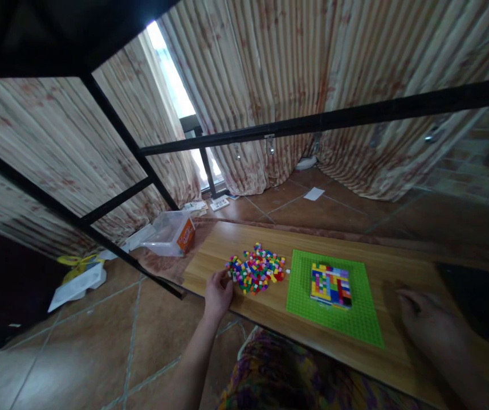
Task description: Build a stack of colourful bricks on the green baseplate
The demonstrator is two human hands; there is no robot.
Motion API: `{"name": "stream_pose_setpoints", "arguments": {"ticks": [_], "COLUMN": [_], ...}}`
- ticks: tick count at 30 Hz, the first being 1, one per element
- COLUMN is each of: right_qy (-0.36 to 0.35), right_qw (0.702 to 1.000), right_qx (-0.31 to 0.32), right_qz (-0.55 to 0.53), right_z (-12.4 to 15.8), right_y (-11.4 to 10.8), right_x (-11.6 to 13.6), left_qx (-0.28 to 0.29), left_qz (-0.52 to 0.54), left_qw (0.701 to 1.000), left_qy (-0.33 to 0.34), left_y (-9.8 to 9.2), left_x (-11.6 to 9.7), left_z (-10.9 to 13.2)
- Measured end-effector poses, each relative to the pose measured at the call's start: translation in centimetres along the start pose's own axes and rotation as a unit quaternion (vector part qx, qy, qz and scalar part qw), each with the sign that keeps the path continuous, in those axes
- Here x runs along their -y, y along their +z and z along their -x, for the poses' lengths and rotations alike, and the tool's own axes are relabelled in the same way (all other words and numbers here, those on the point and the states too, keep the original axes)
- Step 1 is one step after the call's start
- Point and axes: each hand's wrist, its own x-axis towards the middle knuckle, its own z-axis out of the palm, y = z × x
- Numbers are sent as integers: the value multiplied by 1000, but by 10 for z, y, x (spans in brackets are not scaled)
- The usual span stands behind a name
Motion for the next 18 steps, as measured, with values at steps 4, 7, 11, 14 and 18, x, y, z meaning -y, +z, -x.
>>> {"name": "stream_pose_setpoints", "arguments": {"ticks": [4,7,11,14,18], "right_qy": [-2,12,23,15,24], "right_qw": [1000,1000,1000,1000,1000], "right_qx": [3,18,19,18,11], "right_qz": [-9,-11,4,7,11], "right_z": [0,1,1,-1,-2], "right_y": [0,1,-1,-3,-3], "right_x": [0,0,2,6,8], "left_qx": [27,29,39,37,42], "left_qz": [-51,-76,-66,-53,-61], "left_qw": [998,996,997,998,997], "left_qy": [15,22,24,4,-3], "left_y": [4,9,13,13,11], "left_x": [-12,-14,-15,-16,-18], "left_z": [1,-1,-5,-7,-7]}}
